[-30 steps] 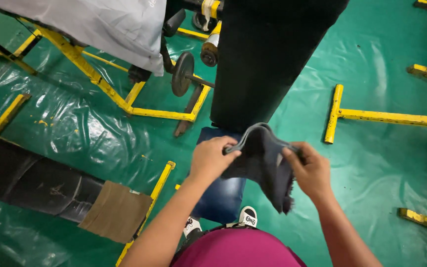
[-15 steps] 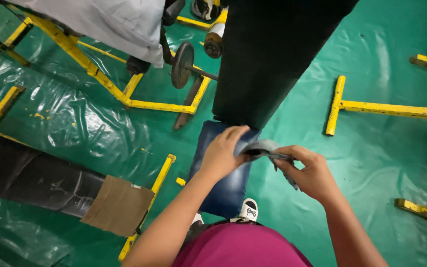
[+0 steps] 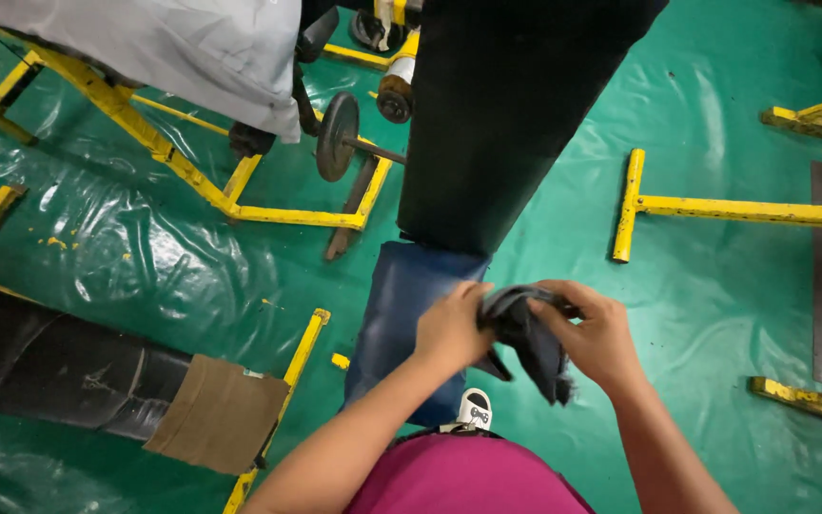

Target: Cleaning and wiping down various gym weight machines and equipment with a blue cloth.

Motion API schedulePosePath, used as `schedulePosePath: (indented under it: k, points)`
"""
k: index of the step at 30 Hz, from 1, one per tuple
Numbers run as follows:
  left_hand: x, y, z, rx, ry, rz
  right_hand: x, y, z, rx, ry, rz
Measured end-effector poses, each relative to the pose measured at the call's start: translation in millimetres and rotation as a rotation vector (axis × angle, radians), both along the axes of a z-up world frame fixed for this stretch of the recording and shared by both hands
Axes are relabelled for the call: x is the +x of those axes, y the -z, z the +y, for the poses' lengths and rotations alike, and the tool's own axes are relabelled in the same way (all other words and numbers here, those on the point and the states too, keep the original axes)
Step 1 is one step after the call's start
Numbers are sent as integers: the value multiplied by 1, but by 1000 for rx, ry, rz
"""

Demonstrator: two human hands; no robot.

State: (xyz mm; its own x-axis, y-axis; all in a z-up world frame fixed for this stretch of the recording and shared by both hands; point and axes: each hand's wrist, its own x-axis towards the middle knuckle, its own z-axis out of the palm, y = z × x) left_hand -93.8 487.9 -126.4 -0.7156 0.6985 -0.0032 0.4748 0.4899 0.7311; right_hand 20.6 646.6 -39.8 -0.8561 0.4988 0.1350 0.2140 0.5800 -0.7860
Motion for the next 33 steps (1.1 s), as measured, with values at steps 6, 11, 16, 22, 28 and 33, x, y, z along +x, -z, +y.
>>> schedulePosePath:
  k: [6, 11, 16, 22, 28, 33]
  points:
    - [-27, -8, -9, 154, -59, -96, 6, 22, 19, -315, 98, 62]
    - [-24, -20, -8, 236, -48, 135, -1, 3, 9, -170, 46, -33]
    - [-47, 14, -10, 13, -112, 29, 5, 25, 27, -315, 83, 102]
    - [-32, -16, -6, 282, 92, 92, 8, 38, 28, -499, 52, 155]
    - [-17, 11, 5, 96, -28, 6, 9, 18, 13, -216, 27, -27]
    - [-33, -4, -1, -2, -31, -109, 18, 27, 26, -50, 118, 72]
